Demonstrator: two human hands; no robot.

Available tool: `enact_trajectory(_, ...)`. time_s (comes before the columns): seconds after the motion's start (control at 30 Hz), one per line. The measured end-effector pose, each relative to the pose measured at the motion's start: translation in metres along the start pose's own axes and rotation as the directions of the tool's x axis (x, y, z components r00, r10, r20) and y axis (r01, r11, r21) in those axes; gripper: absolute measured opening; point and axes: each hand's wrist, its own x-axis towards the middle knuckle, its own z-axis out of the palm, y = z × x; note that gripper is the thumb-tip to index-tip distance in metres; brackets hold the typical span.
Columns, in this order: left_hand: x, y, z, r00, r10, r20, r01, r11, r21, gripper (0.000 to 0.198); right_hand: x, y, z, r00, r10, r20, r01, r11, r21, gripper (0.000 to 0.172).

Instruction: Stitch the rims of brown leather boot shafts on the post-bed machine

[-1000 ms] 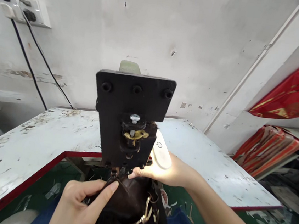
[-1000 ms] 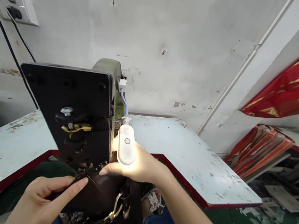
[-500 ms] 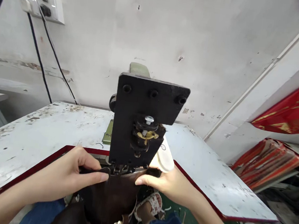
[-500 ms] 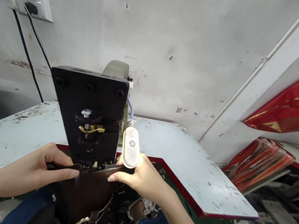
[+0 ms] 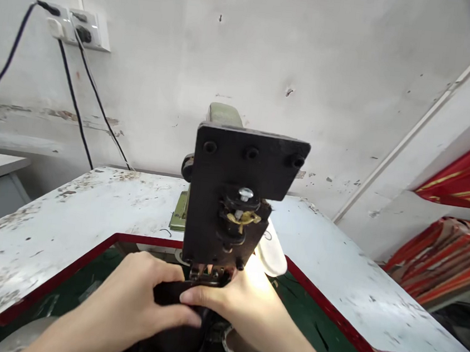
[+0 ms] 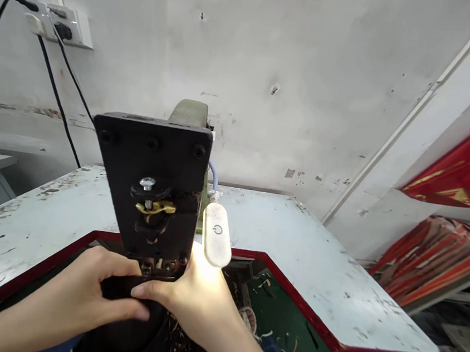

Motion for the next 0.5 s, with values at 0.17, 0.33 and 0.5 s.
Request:
enact_trajectory(0.17, 0.004, 0.001, 0.020, 0.982, -0.183, 0.041, 0.187, 0.951, -0.246, 0.039, -0.001, 0.018, -0.025, 0.985, 0.001, 0.174, -0.018, 0.995, 0.093, 0.026)
enact_trajectory(0.33, -0.010, -0.021, 0.022, 0.960, -0.278, 0.014, 0.265, 0.897, -0.354, 0.051, -0.016, 0.031, -0.024, 0.987, 0.079, 0.141, -0.101, 0.983, 0.155, 0.034)
enact_trajectory(0.5, -0.022, -0.032, 0.014, 0.932, -0.361, 0.028, 0.335, 0.831, -0.445, 0.054, -0.019, 0.031, 0.006, 0.996, 0.077, 0.040, -0.082, 0.988, 0.129, 0.036)
